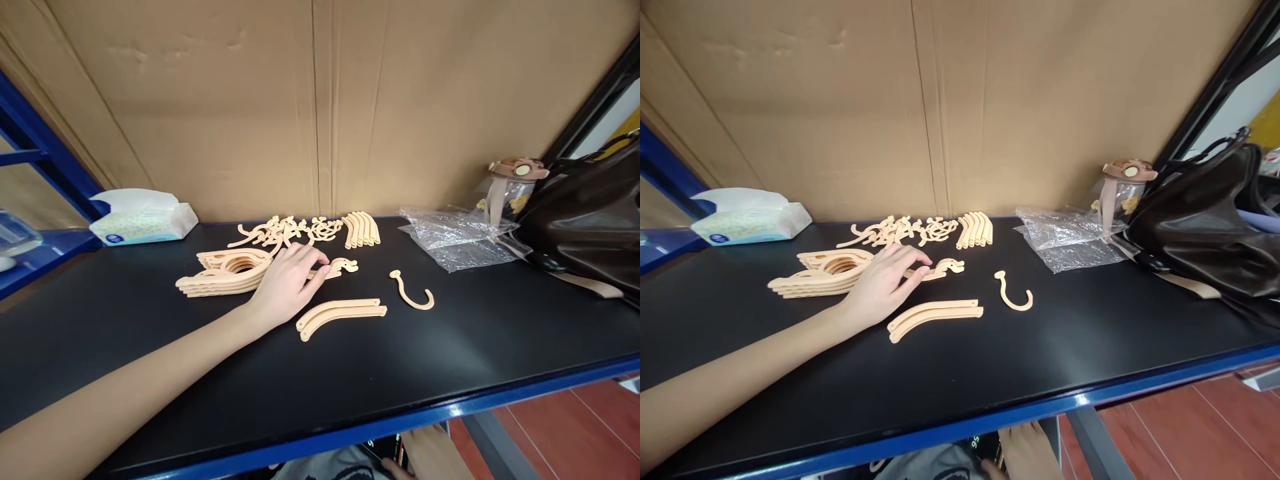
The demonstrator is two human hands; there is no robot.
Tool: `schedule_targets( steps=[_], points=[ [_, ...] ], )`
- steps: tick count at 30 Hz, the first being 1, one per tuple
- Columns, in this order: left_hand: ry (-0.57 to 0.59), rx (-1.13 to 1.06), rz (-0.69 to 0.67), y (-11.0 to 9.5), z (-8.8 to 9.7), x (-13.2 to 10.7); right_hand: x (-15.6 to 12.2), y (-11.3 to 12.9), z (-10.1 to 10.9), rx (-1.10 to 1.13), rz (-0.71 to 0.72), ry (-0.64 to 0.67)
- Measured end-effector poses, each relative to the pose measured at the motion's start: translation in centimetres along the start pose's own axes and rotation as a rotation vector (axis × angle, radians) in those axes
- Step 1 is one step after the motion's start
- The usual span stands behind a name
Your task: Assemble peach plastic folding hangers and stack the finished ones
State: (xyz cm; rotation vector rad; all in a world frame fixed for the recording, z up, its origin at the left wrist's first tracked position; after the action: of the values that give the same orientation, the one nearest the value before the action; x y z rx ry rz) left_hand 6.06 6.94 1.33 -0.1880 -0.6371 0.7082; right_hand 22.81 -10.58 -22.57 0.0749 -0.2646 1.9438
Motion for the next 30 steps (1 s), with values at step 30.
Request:
schedule_targets(
  steps=[30],
  points=[
    [0.013,0.051,-0.021,0.1,-0.3,-0.1,2.7,1.4,-3.4,0.437,-0.268,0.486]
  ],
)
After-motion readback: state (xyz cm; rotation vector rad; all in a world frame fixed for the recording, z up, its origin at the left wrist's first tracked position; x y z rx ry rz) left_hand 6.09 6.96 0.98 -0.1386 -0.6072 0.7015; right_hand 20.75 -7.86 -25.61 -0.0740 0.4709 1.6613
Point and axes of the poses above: each hand's wrist, its own x-axis towards the middle knuckle, its own z-axis out of the back of the hand, y = z × x, the point moved 7 cm from there along x, towards the middle knuckle, and after that the axes turned 12 degrees about -x, right-handed, at the moved point
